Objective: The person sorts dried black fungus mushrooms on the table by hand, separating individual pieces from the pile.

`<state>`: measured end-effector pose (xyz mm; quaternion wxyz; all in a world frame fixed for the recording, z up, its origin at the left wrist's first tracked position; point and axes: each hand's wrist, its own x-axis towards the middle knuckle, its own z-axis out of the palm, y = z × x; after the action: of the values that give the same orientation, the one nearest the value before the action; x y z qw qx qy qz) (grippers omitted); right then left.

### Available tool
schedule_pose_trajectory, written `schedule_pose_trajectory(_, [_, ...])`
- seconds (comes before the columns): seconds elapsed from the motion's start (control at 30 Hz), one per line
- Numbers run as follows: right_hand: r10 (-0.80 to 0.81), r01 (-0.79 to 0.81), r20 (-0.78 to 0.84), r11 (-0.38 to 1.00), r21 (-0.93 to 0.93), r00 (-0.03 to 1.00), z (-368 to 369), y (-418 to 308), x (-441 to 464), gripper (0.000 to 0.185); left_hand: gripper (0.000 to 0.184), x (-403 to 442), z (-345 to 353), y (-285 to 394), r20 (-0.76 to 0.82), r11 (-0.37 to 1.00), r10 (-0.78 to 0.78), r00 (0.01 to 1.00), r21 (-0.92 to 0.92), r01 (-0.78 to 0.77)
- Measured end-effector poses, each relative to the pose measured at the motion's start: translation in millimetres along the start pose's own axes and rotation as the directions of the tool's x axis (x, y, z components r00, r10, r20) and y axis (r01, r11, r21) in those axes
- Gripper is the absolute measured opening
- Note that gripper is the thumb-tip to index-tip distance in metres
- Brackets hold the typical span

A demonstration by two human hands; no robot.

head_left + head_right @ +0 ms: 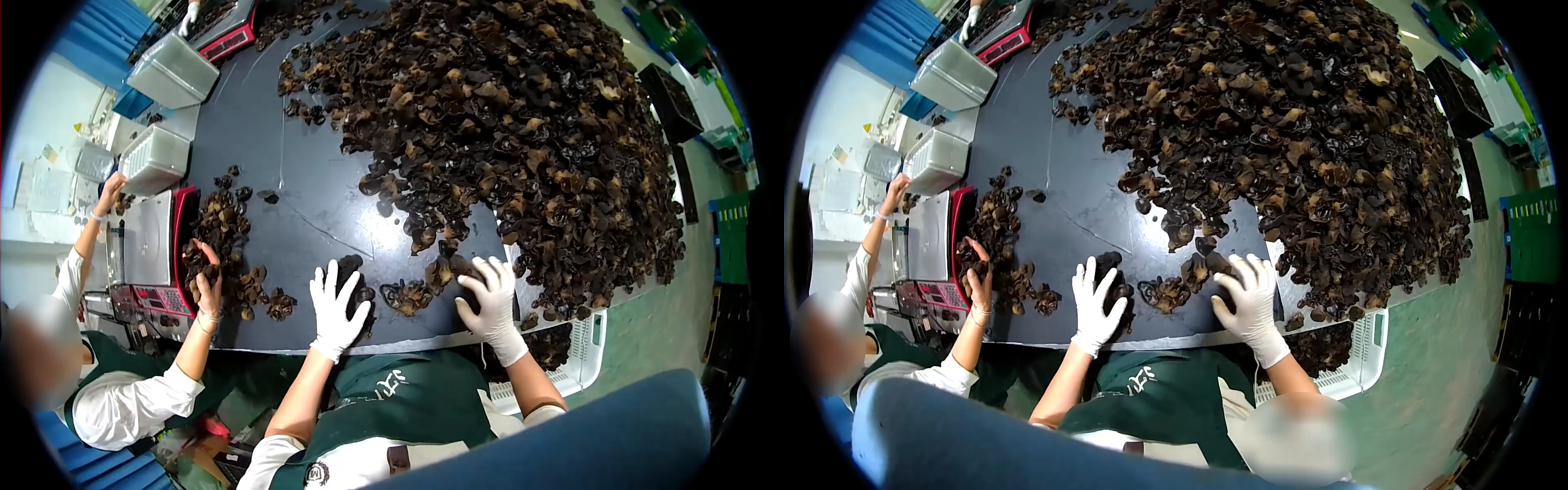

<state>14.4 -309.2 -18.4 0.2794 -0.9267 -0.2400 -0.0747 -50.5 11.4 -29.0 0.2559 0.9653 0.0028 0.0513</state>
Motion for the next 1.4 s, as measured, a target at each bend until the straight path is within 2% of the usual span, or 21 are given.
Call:
schedule_pose_trajectory(0.07, [0.090, -0.087, 0.042, 0.995, -0.053, 0.995, 3, -2, -4, 0.061, 0.063, -9, 0, 5, 0.012, 0.998, -0.061, 0.998, -0.016, 0.062])
schedule_pose_trajectory(0.13, [0.029, -0.027, 0.105, 0.999, -0.017, 0.994, 16, -16, -9, 0.072, 0.062, -12, 9, 14, 0.001, 0.998, -0.045, 0.999, 0.052, 0.045])
schedule_pose_trajectory(0.17, [0.021, -0.025, 0.189, 1.000, 0.016, 0.982, 21, -28, -10, 0.080, 0.060, -10, 14, 19, -0.013, 1.000, -0.002, 1.000, 0.022, 0.003])
schedule_pose_trajectory(0.2, [-0.064, 0.056, 0.188, 0.997, 0.047, 0.980, 31, -36, -12, 0.077, 0.057, -6, 22, 24, -0.027, 0.999, 0.035, 0.999, 0.005, -0.035])
schedule_pose_trajectory(0.3, [-0.154, 0.142, 0.194, 0.987, 0.072, 0.969, 34, -63, 1, 0.065, 0.052, 8, 25, 35, -0.031, 0.998, 0.035, 0.999, 0.058, -0.033])
schedule_pose_trajectory(0.4, [-0.018, 0.025, 0.132, 0.999, -0.048, 0.991, 24, -49, 14, 0.056, 0.053, 17, 20, 17, -0.112, 0.995, -0.086, 0.990, 0.043, 0.091])
schedule_pose_trajectory(0.43, [0.010, -0.008, 0.064, 0.999, -0.037, 0.998, 22, -35, 14, 0.053, 0.052, 18, 16, 9, -0.117, 0.990, -0.122, 0.986, 0.052, 0.129])
schedule_pose_trajectory(0.53, [0.088, -0.087, -0.033, 0.996, 0.028, 0.996, 7, -12, 9, 0.047, 0.049, 16, 6, -10, -0.203, 0.992, -0.073, 0.977, -0.114, 0.050])
schedule_pose_trajectory(0.6, [0.093, -0.091, -0.087, 0.995, 0.033, 0.992, 1, -12, 9, 0.049, 0.047, 17, -1, 1, -0.213, 1.000, -0.027, 0.977, -0.005, 0.026])
schedule_pose_trajectory(0.67, [0.010, -0.006, -0.059, 0.998, 0.064, 0.998, -1, -22, 16, 0.049, 0.048, 30, -18, 32, -0.057, 0.991, 0.122, 0.991, -0.045, -0.124])
schedule_pose_trajectory(0.7, [-0.055, 0.057, -0.027, 0.995, 0.079, 0.998, 2, -27, 19, 0.048, 0.050, 28, -10, 41, -0.058, 0.976, 0.214, 0.975, -0.022, -0.216])
schedule_pose_trajectory(0.8, [-0.134, 0.133, 0.144, 0.991, 0.021, 0.980, 13, -48, 22, 0.043, 0.048, 29, 13, 54, 0.056, 0.959, 0.253, 0.966, 0.114, -0.258])
schedule_pose_trajectory(0.87, [-0.132, 0.133, 0.129, 0.991, -0.006, 0.983, 18, -43, 20, 0.042, 0.045, 34, 13, 38, 0.001, 0.966, 0.187, 0.982, 0.180, -0.184])
schedule_pose_trajectory(0.93, [-0.080, 0.077, 0.057, 0.995, 0.061, 0.995, 10, -32, 16, 0.043, 0.043, 34, -2, 28, -0.051, 0.988, 0.122, 0.991, 0.106, -0.116])
schedule_pose_trajectory(0.97, [-0.058, 0.055, 0.012, 0.986, 0.158, 0.998, 2, -29, 16, 0.045, 0.041, 33, -13, 24, -0.082, 0.995, 0.098, 0.992, -0.011, -0.099])
schedule_pose_trajectory(1.0, [-0.043, 0.045, -0.019, 0.980, 0.194, 0.999, -5, -27, 16, 0.048, 0.040, 32, -19, 13, -0.144, 0.990, 0.118, 0.983, -0.059, -0.127])
schedule_pose_trajectory(1.07, [-0.015, 0.023, -0.048, 0.987, 0.158, 0.999, -12, -19, 9, 0.051, 0.035, 25, -27, -9, -0.262, 0.990, 0.037, 0.964, -0.120, -0.070])
schedule_pose_trajectory(1.13, [0.002, 0.001, -0.027, 0.993, 0.114, 1.000, -15, -8, -3, 0.057, 0.032, 21, -35, -32, -0.316, 0.984, -0.103, 0.943, -0.172, 0.050])
schedule_pose_trajectory(1.2, [0.027, -0.026, -0.013, 0.997, 0.074, 1.000, -16, -4, -12, 0.061, 0.030, 15, -41, -48, -0.318, 0.933, -0.290, 0.903, -0.305, 0.193])
schedule_pose_trajectory(1.27, [0.043, -0.045, 0.033, 0.996, 0.073, 0.999, -14, -1, -21, 0.066, 0.031, 10, -43, -57, -0.319, 0.897, -0.350, 0.881, -0.386, 0.216])
schedule_pose_trajectory(1.4, [0.047, -0.051, 0.099, 0.998, 0.043, 0.994, -14, -5, -27, 0.074, 0.030, -1, -37, -49, -0.276, 0.949, -0.258, 0.926, -0.255, 0.188])
